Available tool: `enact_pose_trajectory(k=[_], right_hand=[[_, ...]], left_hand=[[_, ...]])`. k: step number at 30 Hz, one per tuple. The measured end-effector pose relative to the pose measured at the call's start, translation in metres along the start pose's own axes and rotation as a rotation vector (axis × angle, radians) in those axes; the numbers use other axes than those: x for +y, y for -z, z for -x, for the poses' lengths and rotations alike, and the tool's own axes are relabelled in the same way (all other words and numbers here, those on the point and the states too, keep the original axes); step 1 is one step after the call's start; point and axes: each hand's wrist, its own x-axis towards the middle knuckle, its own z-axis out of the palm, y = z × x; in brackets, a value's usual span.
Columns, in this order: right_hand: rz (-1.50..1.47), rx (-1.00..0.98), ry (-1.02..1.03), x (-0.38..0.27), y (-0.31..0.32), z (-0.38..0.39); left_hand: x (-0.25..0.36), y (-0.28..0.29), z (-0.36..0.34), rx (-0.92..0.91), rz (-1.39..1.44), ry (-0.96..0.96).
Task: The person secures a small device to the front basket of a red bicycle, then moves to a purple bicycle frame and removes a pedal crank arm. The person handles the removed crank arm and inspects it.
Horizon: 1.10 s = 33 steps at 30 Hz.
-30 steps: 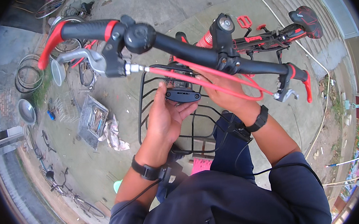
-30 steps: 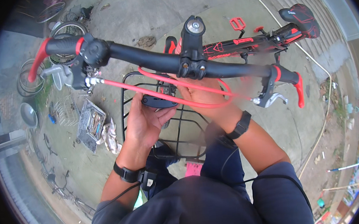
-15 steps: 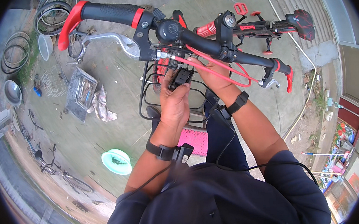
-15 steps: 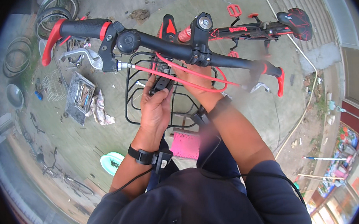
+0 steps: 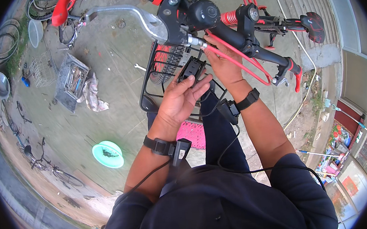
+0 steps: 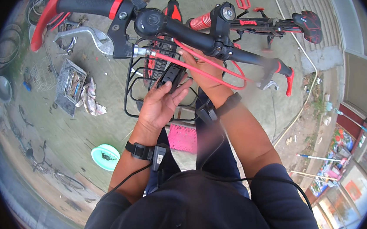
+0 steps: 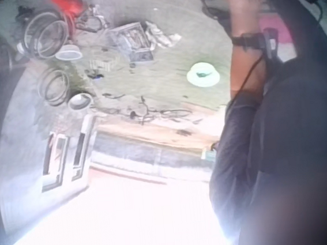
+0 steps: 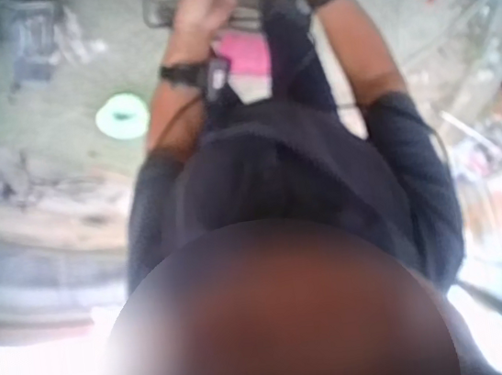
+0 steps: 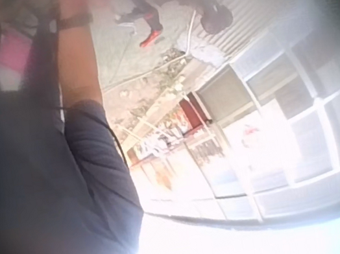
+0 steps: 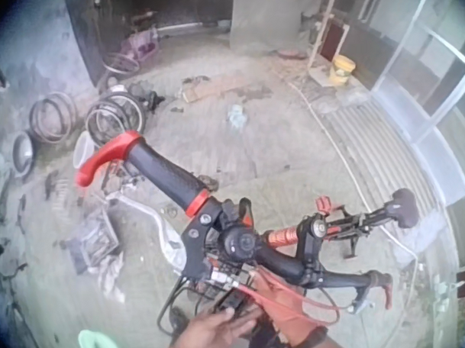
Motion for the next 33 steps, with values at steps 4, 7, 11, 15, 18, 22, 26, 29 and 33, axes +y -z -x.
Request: enact_pose_trajectory(k=[4,7,11,15,18,22,26,29,33], right_hand=[[-0.098,-0.002,-0.091,-0.002,-0.004,0.000],[-0.137,0.024,-0.056,0.000,-0.004,-0.002],[-0.056,0.000,-0.027,0.002,-0.003,-0.002],[-0.055,-0.019,-0.052,0.003,-0.003,0.000],[-0.041,-0.023,-0.045,0.003,-0.002,0.001],[-0.106,-0.043,-0.087,0.002,0.000,0.001],[-0.051,-0.087,-0.116,-0.001,0.002,0.002],[-0.050,-0.105,-0.136,-0.002,0.004,0.003],[0.058,-0.091,-0.071,0.000,0.003,0.001]], left_hand=[[0.007,0.006,-0.008,-0.053,0.088,0.128],[0.008,0.010,-0.015,0.016,0.105,0.162],[0.002,0.011,-0.008,0.005,0.085,0.092],[-0.007,0.006,-0.004,0.054,0.013,0.014],[-0.011,0.007,-0.010,0.079,-0.238,-0.103],[-0.013,0.012,-0.022,0.124,-0.717,-0.323],[-0.009,0.013,-0.029,0.142,-1.019,-0.431],[-0.006,0.010,-0.028,0.197,-1.223,-0.449],[0.002,0.004,-0.028,0.244,-1.634,-0.487]])
